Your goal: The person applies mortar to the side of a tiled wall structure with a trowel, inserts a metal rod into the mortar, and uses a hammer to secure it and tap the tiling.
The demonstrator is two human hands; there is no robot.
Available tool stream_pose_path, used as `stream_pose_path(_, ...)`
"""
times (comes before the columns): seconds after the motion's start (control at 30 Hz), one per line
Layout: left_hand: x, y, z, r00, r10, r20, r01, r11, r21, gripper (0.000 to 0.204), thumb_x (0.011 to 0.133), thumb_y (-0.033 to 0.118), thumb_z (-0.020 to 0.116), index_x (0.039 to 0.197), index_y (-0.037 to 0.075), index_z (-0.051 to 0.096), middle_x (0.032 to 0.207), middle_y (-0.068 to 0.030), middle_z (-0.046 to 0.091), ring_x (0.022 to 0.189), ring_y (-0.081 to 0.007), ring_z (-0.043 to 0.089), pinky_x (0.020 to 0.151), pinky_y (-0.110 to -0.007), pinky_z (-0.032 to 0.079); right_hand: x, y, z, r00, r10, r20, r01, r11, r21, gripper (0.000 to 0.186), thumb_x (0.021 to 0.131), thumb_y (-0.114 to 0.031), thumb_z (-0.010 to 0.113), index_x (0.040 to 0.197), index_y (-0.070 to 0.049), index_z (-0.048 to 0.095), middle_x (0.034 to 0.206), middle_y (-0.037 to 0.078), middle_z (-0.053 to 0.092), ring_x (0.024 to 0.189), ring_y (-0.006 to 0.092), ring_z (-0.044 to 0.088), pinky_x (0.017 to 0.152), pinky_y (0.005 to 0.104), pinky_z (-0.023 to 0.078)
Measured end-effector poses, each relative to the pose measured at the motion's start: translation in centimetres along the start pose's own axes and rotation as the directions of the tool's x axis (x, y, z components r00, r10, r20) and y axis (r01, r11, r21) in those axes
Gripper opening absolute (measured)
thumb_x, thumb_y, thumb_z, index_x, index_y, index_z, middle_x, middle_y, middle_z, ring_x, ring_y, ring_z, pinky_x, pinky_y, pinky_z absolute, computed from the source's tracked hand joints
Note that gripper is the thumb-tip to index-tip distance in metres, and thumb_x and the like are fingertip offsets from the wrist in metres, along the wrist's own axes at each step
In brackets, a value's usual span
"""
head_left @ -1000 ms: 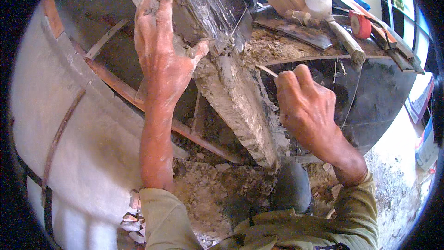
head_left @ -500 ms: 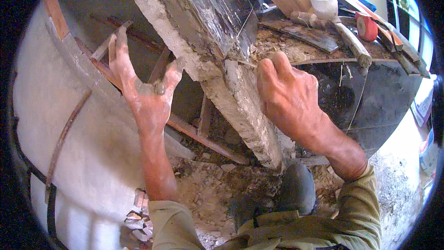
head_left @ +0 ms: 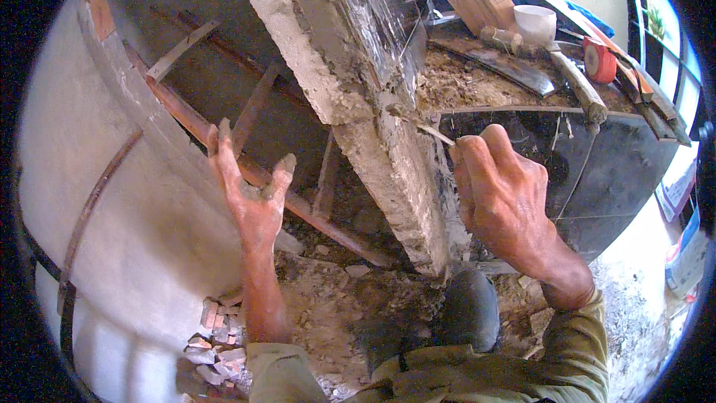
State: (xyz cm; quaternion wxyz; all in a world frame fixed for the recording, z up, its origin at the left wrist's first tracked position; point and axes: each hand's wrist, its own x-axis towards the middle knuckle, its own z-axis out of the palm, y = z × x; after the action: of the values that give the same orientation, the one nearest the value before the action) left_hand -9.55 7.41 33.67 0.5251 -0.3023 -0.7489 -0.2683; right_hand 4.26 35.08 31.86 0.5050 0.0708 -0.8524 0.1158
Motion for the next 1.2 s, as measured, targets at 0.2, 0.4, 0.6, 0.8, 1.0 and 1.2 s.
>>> stream_pose_path(0.2, -2.0, -0.5, 0.2, 0.998, -0.017, 0.054, 0.019, 0.999, -0.045, 0.086, 0.073, 0.017, 0.078, 0.144, 0.007, 0.03, 0.147, -0.0217, 0.025, 0.137, -0.0365, 0.023, 0.11, -0.05, 0.024, 2.1, 0.2, 0.6, 1.0, 0.012, 0.003, -0.012, 1.0, 0.002, 0.011, 0.083, -0.005, 0.063, 0.087, -0.004, 0.053, 0.075, 0.013, 0.047, 0.058, 0.0328, 0.053, 0.049, 0.0423, 0.043)
stream_pose_path(0.4, -5.0, -1.9, -0.8, 0.979, -0.172, 0.108, 0.178, 0.983, -0.048, 0.087, 0.071, 0.011, 0.076, 0.144, 0.008, 0.03, 0.148, -0.0216, 0.023, 0.138, -0.0374, 0.021, 0.111, -0.048, 0.022, 3.1, 0.4, 0.3, 0.999, 0.0, -0.04, 0.002, 0.999, 0.053, 0.009, 0.084, -0.006, 0.061, 0.083, -0.002, 0.053, 0.073, 0.014, 0.049, 0.062, 0.0359, 0.054, 0.054, 0.0437, 0.044)
stream_pose_path(0.6, -8.5, -4.7, -1.5, 0.94, -0.312, 0.14, 0.317, 0.948, -0.014, 0.086, 0.07, 0.007, 0.074, 0.144, 0.009, 0.03, 0.149, -0.0218, 0.02, 0.138, -0.0382, 0.02, 0.112, -0.048, 0.02, 4.2, 1.0, -0.5, 1.0, -0.022, -0.019, 0.025, 0.989, 0.144, 0.012, 0.085, -0.006, 0.059, 0.079, 0.001, 0.051, 0.073, 0.017, 0.05, 0.067, 0.0389, 0.053, 0.061, 0.0447, 0.042)
stream_pose_path(0.8, -11.0, -6.2, -2.0, 0.909, -0.381, 0.167, 0.38, 0.924, 0.036, 0.086, 0.069, 0.006, 0.074, 0.143, 0.008, 0.032, 0.15, -0.0211, 0.019, 0.139, -0.0384, 0.019, 0.112, -0.049, 0.021, 7.5, 1.9, -1.8, 1.0, -0.008, -0.026, 0.013, 0.979, 0.204, 0.022, 0.088, -0.014, 0.058, 0.076, 0.003, 0.049, 0.072, 0.02, 0.051, 0.069, 0.0396, 0.051, 0.062, 0.0429, 0.04)
stream_pose_path(1.0, -12.3, -6.8, -3.5, 0.885, -0.419, 0.203, 0.406, 0.908, 0.104, 0.085, 0.069, 0.006, 0.073, 0.143, 0.008, 0.03, 0.15, -0.0202, 0.018, 0.138, -0.0392, 0.019, 0.111, -0.048, 0.023, 10.2, 2.3, -2.6, 0.996, -0.04, -0.074, 0.052, 0.984, 0.168, 0.022, 0.088, -0.018, 0.06, 0.085, 0.004, 0.056, 0.071, 0.022, 0.054, 0.069, 0.0361, 0.054, 0.065, 0.0423, 0.042)
stream_pose_path(1.2, -14.9, -9.1, -4.4, 0.913, -0.36, 0.192, 0.333, 0.929, 0.162, 0.086, 0.071, 0.008, 0.074, 0.143, 0.008, 0.029, 0.15, -0.0231, 0.018, 0.138, -0.0402, 0.019, 0.111, -0.049, 0.023, 12.0, 2.8, -3.5, 0.999, -0.043, 0.025, 0.038, 0.986, 0.164, 0.02, 0.089, -0.016, 0.057, 0.091, 0.003, 0.06, 0.076, 0.02, 0.059, 0.07, 0.0345, 0.057, 0.069, 0.0397, 0.045)
